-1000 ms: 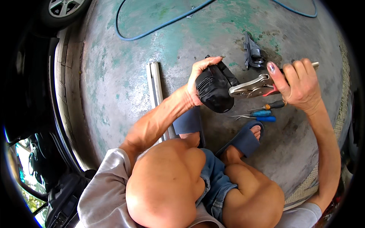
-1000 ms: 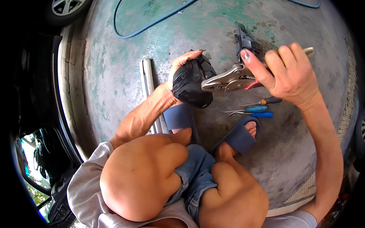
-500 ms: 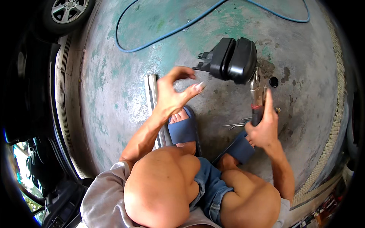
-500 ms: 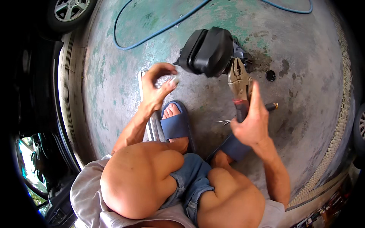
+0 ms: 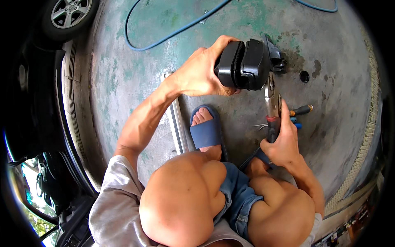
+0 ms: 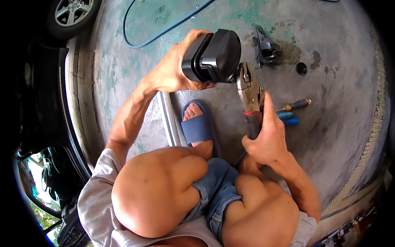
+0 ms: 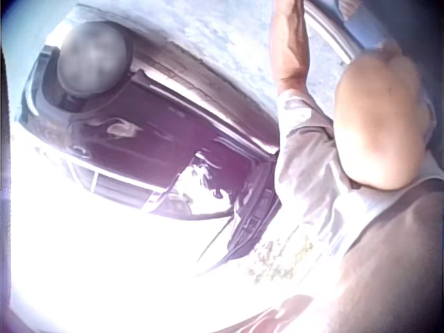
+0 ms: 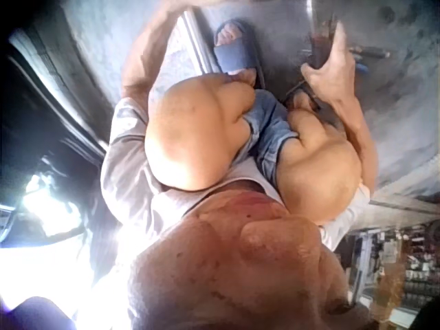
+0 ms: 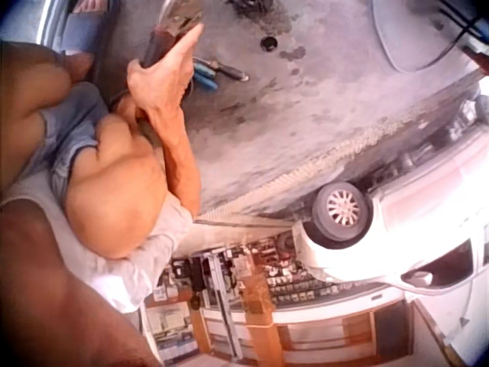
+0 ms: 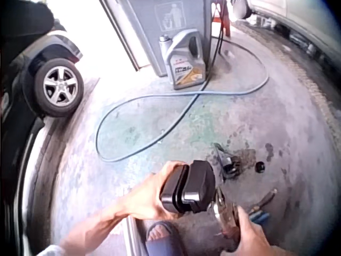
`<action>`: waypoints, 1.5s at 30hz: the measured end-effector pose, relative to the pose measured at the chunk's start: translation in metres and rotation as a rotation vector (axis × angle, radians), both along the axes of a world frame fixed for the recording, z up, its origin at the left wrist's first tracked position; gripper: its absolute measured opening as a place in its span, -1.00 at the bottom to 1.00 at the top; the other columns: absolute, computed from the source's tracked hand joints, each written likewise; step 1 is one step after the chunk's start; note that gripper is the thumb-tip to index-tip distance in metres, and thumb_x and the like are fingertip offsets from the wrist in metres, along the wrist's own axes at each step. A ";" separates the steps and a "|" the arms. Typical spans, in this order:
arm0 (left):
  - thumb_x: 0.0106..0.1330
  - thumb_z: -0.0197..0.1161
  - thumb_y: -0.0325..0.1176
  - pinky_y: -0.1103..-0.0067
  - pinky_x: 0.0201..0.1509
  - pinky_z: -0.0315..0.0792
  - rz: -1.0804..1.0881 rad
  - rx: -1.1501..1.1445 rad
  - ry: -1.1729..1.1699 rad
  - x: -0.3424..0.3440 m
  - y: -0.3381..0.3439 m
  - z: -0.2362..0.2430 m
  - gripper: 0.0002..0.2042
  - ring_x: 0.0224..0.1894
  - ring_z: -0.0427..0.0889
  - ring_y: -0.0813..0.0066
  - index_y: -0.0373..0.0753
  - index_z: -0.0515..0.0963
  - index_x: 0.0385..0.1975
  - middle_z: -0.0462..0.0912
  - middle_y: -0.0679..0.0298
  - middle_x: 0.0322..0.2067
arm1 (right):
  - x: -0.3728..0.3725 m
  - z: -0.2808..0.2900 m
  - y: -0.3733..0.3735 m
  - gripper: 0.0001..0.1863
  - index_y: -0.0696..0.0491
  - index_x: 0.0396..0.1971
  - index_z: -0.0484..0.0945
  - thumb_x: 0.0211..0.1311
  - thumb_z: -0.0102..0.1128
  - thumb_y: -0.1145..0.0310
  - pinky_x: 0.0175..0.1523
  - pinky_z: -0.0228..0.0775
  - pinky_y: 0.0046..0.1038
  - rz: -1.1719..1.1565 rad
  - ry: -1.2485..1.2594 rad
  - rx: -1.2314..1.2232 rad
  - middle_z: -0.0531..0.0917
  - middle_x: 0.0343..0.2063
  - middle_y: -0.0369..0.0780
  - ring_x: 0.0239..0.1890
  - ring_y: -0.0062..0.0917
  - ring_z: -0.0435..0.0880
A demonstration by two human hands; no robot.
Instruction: The person uses pliers to pull at and manipulate a black plastic car door handle assembly while sitting on a garage floor.
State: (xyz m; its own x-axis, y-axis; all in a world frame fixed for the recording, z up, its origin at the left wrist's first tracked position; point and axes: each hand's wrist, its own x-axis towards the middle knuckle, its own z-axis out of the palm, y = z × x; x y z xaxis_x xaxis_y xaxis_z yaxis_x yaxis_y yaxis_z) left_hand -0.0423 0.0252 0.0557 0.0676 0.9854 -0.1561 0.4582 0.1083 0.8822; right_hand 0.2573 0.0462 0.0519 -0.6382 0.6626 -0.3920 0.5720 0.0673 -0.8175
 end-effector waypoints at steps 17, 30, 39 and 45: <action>0.00 0.35 -0.60 0.22 -0.47 0.63 -0.575 -1.377 -1.759 0.018 -0.027 -0.117 -0.46 -0.44 0.68 -0.09 -0.71 0.40 0.02 0.61 -0.39 -0.27 | -0.027 0.049 0.112 -0.22 0.17 0.25 0.42 -0.17 0.24 0.48 -0.41 0.12 -0.35 0.886 0.313 1.101 0.30 -0.59 -0.25 -0.55 -0.40 0.26; -0.16 0.57 0.26 0.14 0.43 0.25 0.288 0.044 -1.301 0.034 -0.031 -0.092 0.20 0.34 0.36 0.21 -0.22 0.09 0.45 0.46 0.11 0.22 | -0.018 -0.005 0.024 -0.17 0.16 0.19 0.33 -0.33 0.15 0.67 -0.45 0.27 -0.57 -0.445 0.378 -0.659 0.37 -0.40 -0.32 -0.54 -0.68 0.32; -0.02 0.55 0.02 0.03 0.46 0.20 0.246 0.397 -1.437 0.035 0.025 -0.078 -0.18 0.34 0.38 -0.07 -0.27 0.39 0.22 0.53 0.04 0.15 | -0.038 -0.007 0.000 -0.12 0.17 0.27 0.23 -0.27 0.16 0.69 -0.45 0.26 -0.59 -0.384 0.477 -0.883 0.33 -0.40 -0.35 -0.50 -0.71 0.35; 0.01 0.33 -0.23 -0.15 0.36 0.27 0.009 0.488 -1.471 0.031 0.029 -0.084 -0.58 0.27 0.44 -0.21 -0.22 0.49 -0.11 0.60 0.13 -0.10 | -0.044 -0.004 -0.002 -0.26 0.13 0.10 0.28 -0.29 0.19 0.59 -0.39 0.22 -0.61 -0.282 0.378 -0.580 0.31 -0.42 -0.37 -0.45 -0.72 0.32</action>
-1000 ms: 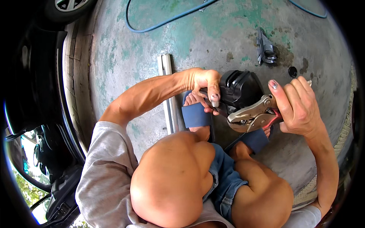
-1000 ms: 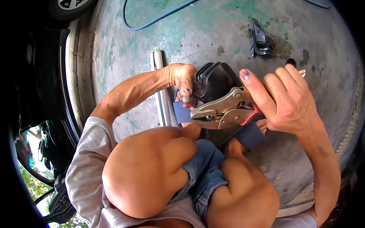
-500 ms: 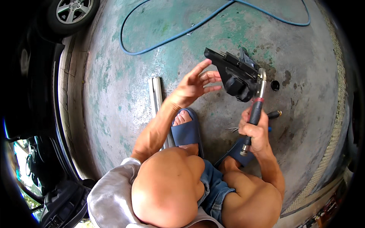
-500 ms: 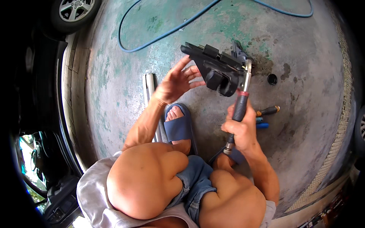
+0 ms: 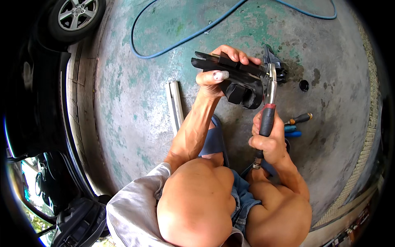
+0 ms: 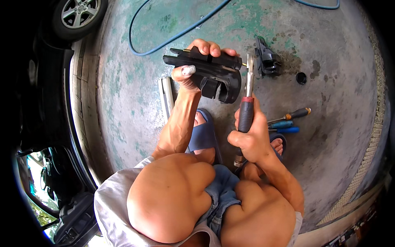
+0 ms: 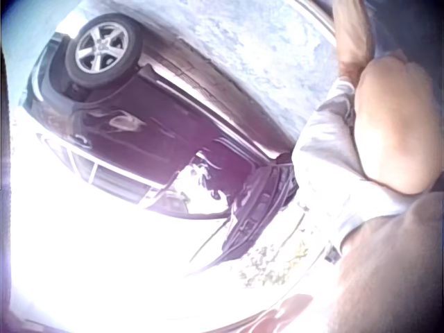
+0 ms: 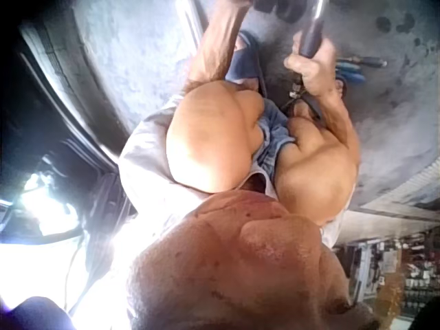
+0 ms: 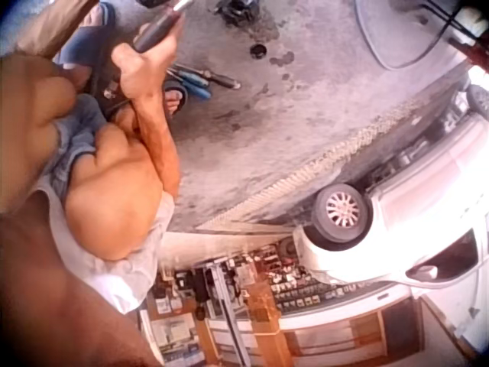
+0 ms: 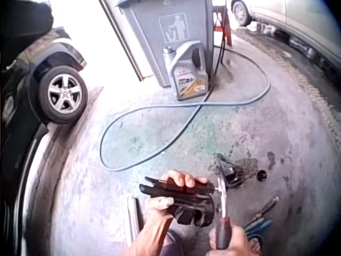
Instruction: The person uses pliers to pull at and manipulate a black plastic car door handle assembly while sitting on a garage floor.
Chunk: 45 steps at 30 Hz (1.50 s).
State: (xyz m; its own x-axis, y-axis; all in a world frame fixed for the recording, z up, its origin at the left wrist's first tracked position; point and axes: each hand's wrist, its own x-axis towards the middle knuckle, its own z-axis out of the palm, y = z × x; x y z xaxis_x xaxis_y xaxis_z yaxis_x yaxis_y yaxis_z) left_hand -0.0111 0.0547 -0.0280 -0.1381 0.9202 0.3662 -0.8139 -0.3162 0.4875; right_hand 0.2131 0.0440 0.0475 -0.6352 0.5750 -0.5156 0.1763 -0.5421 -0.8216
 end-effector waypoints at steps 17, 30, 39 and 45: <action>0.10 0.25 0.00 0.07 0.15 0.48 0.144 -0.554 -0.631 0.053 -0.033 0.045 -0.59 -0.01 0.60 -0.06 -0.25 0.54 -0.27 0.62 0.14 -0.23 | 0.013 -0.046 0.065 0.08 0.41 0.37 0.01 -0.25 0.37 0.52 -0.01 0.49 -0.18 0.095 -0.115 1.589 0.51 0.06 0.21 -0.15 -0.01 0.62; 0.25 0.17 0.21 0.14 0.11 0.56 -0.191 -0.632 -0.848 0.040 -0.038 0.032 -0.43 0.04 0.64 -0.03 -0.31 0.60 -0.24 0.69 0.07 -0.17 | 0.026 -0.020 0.133 0.06 0.34 0.36 0.11 -0.31 0.36 0.53 -0.26 0.41 -0.21 0.387 -0.099 1.945 0.58 -0.29 -0.03 -0.41 -0.19 0.54; 0.14 0.47 0.04 0.02 0.43 0.23 0.166 -0.727 0.273 0.041 -0.076 -0.006 -0.11 0.40 0.29 -0.04 -0.13 0.17 0.42 0.30 0.02 0.34 | 0.032 -0.028 0.024 0.06 0.19 0.42 0.10 -0.30 0.25 0.58 -0.27 0.41 -0.51 0.060 -0.118 0.016 0.44 -0.41 -0.26 -0.42 -0.53 0.51; -0.32 0.73 -0.08 0.22 0.53 0.04 0.169 -0.311 0.176 0.031 -0.020 0.010 0.28 0.49 0.12 0.09 -0.19 0.02 0.47 0.07 -0.04 0.46 | 0.032 -0.004 0.005 0.11 0.20 0.43 0.08 -0.36 0.23 0.67 -0.35 0.34 -0.54 0.118 0.169 -0.456 0.38 -0.37 -0.30 -0.44 -0.60 0.41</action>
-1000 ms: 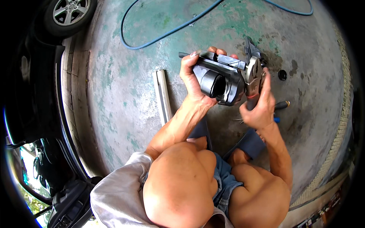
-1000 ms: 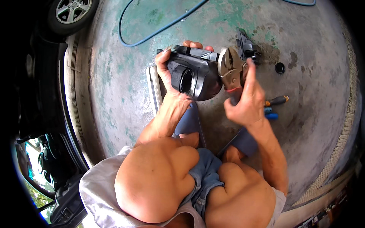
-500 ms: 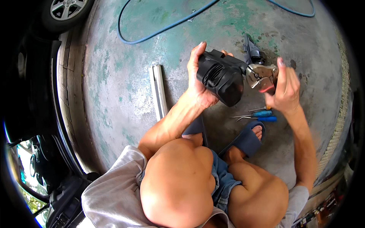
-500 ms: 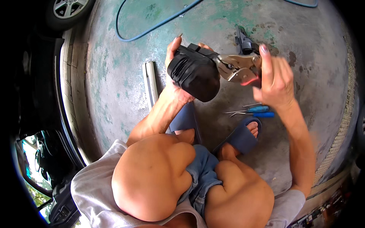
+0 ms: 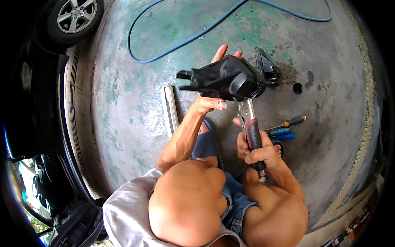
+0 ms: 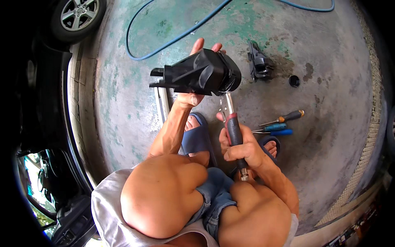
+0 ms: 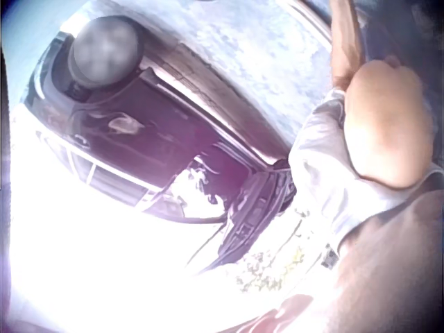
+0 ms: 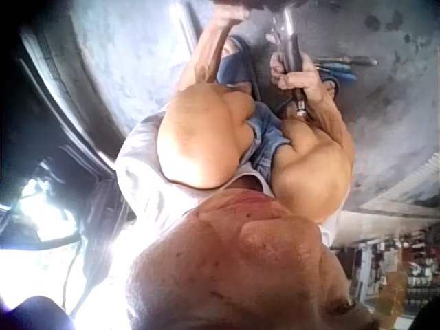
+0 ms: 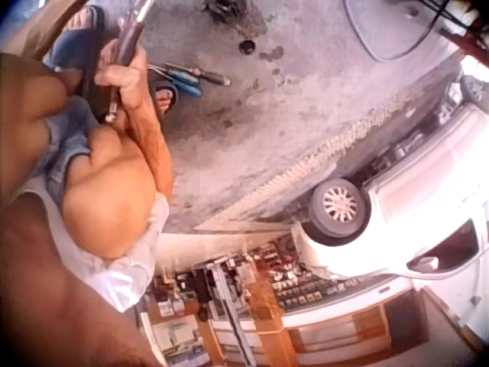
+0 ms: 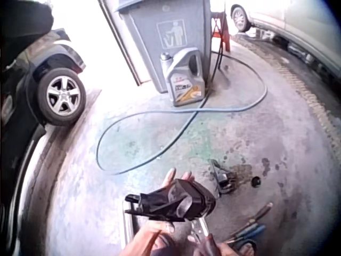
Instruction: The person uses pliers to pull at and manipulate a black plastic car door handle assembly while sitting on a garage floor.
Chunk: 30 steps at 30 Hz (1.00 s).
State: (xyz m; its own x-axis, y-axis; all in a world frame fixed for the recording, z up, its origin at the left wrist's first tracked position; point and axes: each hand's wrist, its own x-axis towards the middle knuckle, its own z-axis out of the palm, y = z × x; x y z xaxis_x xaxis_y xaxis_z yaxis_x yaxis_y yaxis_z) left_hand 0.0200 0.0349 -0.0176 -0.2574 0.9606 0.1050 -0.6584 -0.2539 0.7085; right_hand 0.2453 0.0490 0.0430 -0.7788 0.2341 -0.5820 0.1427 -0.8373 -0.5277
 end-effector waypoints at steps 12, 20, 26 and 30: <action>-0.12 0.54 0.24 0.06 0.41 0.14 0.065 0.564 0.738 -0.061 0.023 0.069 -0.22 0.26 0.42 -0.12 -0.29 0.45 -0.08 0.65 -0.05 -0.14 | -0.015 0.007 -0.005 0.16 0.05 0.46 0.11 -0.40 0.29 0.61 -0.35 0.14 -0.51 0.099 0.378 -0.537 0.32 -0.44 -0.30 -0.48 -0.60 0.29; 0.05 0.44 0.14 0.17 0.07 0.56 -0.187 0.894 0.902 -0.067 0.048 0.132 -0.46 -0.14 0.73 -0.04 -0.32 0.64 -0.33 0.73 0.04 -0.35 | -0.012 0.037 0.003 0.19 0.00 0.49 0.07 -0.37 0.34 0.55 -0.35 0.09 -0.56 0.162 0.322 -0.534 0.30 -0.45 -0.32 -0.46 -0.61 0.27; -0.09 0.43 -0.09 0.27 0.01 0.59 -0.156 0.923 0.875 -0.059 0.051 0.147 -0.67 -0.26 0.75 0.09 -0.25 0.62 -0.51 0.69 0.19 -0.46 | -0.010 0.045 -0.002 0.19 -0.01 0.50 0.05 -0.36 0.33 0.54 -0.31 0.11 -0.55 0.101 0.370 -0.562 0.29 -0.44 -0.31 -0.43 -0.60 0.28; -0.03 0.37 -0.14 0.30 -0.19 0.62 -0.059 0.839 0.743 -0.057 0.045 0.129 -0.67 -0.41 0.69 0.08 -0.34 0.64 -0.50 0.66 0.10 -0.52 | -0.016 0.043 -0.004 0.19 -0.01 0.50 0.05 -0.35 0.33 0.53 -0.30 0.13 -0.53 0.107 0.366 -0.572 0.29 -0.43 -0.31 -0.41 -0.59 0.29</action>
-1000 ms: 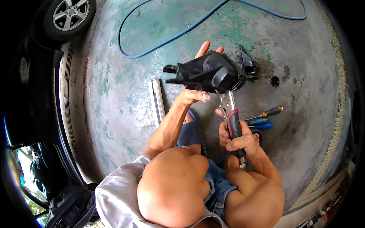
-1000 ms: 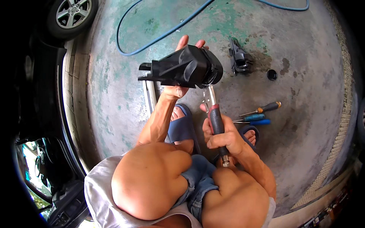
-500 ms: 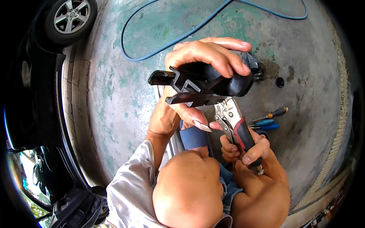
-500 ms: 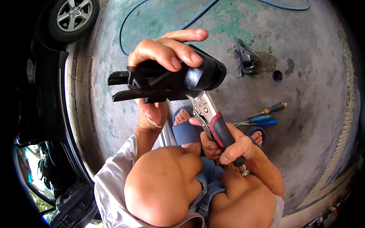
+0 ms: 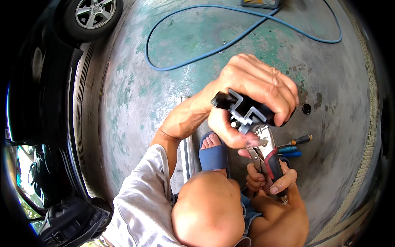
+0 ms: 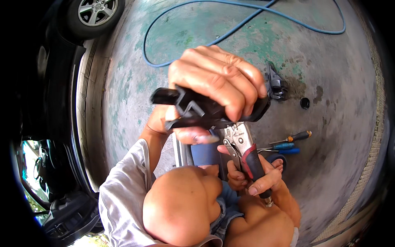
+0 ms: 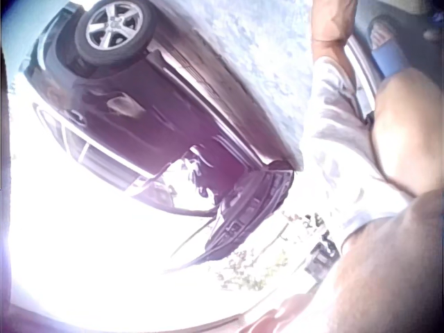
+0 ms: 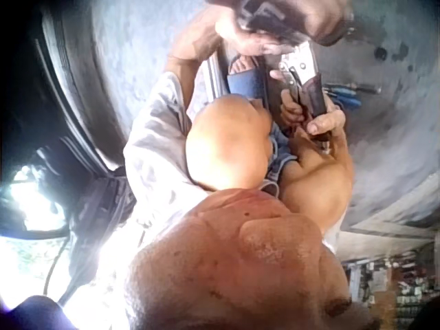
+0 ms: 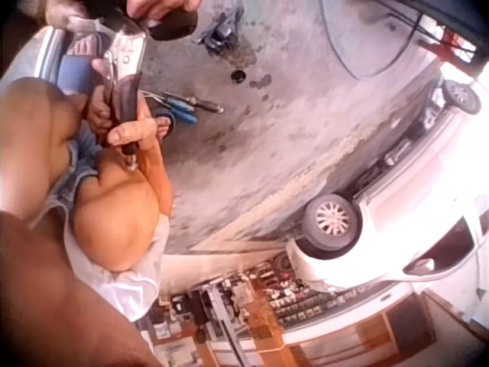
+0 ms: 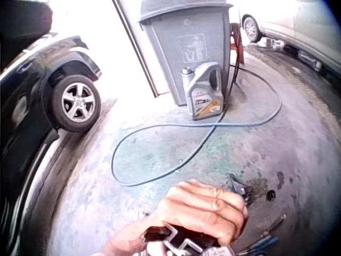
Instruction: The person uses pliers to pull at and manipulate a black plastic car door handle assembly while sitting on a garage floor.
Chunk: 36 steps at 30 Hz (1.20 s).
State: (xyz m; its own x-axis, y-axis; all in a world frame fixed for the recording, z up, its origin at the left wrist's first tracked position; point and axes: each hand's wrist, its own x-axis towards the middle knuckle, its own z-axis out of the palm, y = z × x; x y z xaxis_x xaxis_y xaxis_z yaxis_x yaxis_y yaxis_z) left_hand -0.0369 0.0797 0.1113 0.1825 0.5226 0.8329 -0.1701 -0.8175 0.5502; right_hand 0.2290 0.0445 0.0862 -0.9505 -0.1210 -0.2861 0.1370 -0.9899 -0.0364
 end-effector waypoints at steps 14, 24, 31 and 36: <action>0.08 0.20 -0.32 0.38 -0.03 0.49 0.715 -0.756 -0.876 0.042 -0.002 -0.105 -0.74 -0.23 0.61 0.27 -0.45 0.57 -0.38 0.64 0.04 -0.34 | -0.025 -0.032 -0.003 0.02 0.19 0.38 0.13 -0.33 0.17 0.56 -0.37 0.24 -0.50 -0.318 -0.469 0.624 0.35 -0.45 -0.30 -0.52 -0.62 0.34; 0.14 0.19 -0.03 0.39 -0.31 0.51 0.408 -1.253 -1.542 0.064 0.022 -0.127 -0.65 -0.50 0.58 0.26 -0.24 0.49 -0.54 0.60 0.19 -0.56 | -0.023 -0.091 0.043 0.11 0.32 0.43 -0.14 -0.20 0.26 0.50 0.21 0.41 -0.14 -0.315 -0.664 2.186 0.39 0.18 0.31 0.17 0.16 0.50; 0.18 0.20 0.02 0.40 -0.35 0.49 0.359 -1.425 -1.630 0.078 0.014 -0.128 -0.66 -0.51 0.59 0.31 -0.17 0.45 -0.51 0.56 0.25 -0.58 | 0.001 -0.094 0.105 0.16 0.39 0.38 -0.01 -0.36 0.39 0.49 -0.02 0.49 -0.18 -0.228 -0.311 2.923 0.52 0.00 0.13 -0.13 -0.03 0.61; 0.26 0.20 0.13 0.39 -0.22 0.52 0.461 -1.391 -1.290 0.073 0.006 -0.114 -0.60 -0.37 0.63 0.40 -0.11 0.52 -0.27 0.62 0.29 -0.41 | -0.012 -0.079 0.084 0.10 0.32 0.41 -0.01 -0.26 0.31 0.51 -0.01 0.49 -0.24 -0.316 -0.563 2.401 0.52 0.06 0.16 -0.09 -0.05 0.63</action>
